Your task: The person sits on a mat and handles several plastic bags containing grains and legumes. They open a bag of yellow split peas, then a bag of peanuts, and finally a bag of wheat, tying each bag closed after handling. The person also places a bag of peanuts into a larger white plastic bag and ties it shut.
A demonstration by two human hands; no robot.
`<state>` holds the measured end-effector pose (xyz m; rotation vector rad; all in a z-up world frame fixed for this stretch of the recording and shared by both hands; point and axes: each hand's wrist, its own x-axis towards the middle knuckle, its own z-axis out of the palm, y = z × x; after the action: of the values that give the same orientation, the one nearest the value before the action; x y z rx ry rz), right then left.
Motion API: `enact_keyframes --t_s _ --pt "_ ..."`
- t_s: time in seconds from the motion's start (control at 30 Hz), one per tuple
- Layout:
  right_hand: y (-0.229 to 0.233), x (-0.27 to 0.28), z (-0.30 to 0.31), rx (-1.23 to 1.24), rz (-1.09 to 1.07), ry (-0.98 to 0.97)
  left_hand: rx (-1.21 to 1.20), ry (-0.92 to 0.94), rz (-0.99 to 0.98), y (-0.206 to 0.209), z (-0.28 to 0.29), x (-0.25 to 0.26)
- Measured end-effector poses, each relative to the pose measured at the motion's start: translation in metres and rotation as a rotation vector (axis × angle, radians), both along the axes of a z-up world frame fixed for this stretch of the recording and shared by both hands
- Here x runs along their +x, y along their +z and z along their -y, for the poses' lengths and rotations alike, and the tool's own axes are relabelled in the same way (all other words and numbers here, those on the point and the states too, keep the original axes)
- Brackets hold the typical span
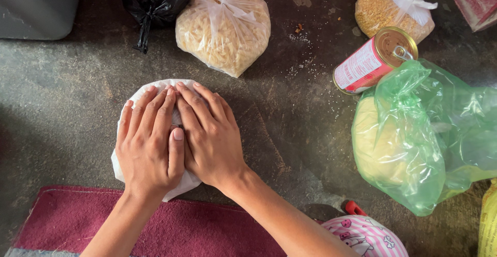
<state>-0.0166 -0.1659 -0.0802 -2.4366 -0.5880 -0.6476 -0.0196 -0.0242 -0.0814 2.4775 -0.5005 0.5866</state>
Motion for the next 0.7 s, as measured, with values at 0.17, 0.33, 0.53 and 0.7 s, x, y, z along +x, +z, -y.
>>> enact_keyframes --t_s 0.17,0.33,0.53,0.7 --pt "-0.001 0.001 -0.001 0.007 -0.023 0.011 0.004 -0.005 0.000 0.004 0.000 0.002" --pt "-0.006 0.008 0.008 0.107 -0.080 0.010 0.033 -0.054 -0.111 0.024 -0.002 0.011" --pt "-0.010 0.015 0.026 0.480 -0.328 0.126 0.252 0.111 -0.633 0.073 -0.023 0.027" --pt "-0.015 0.011 0.023 0.626 -0.540 0.055 0.060 0.241 -0.704 0.057 -0.009 0.009"
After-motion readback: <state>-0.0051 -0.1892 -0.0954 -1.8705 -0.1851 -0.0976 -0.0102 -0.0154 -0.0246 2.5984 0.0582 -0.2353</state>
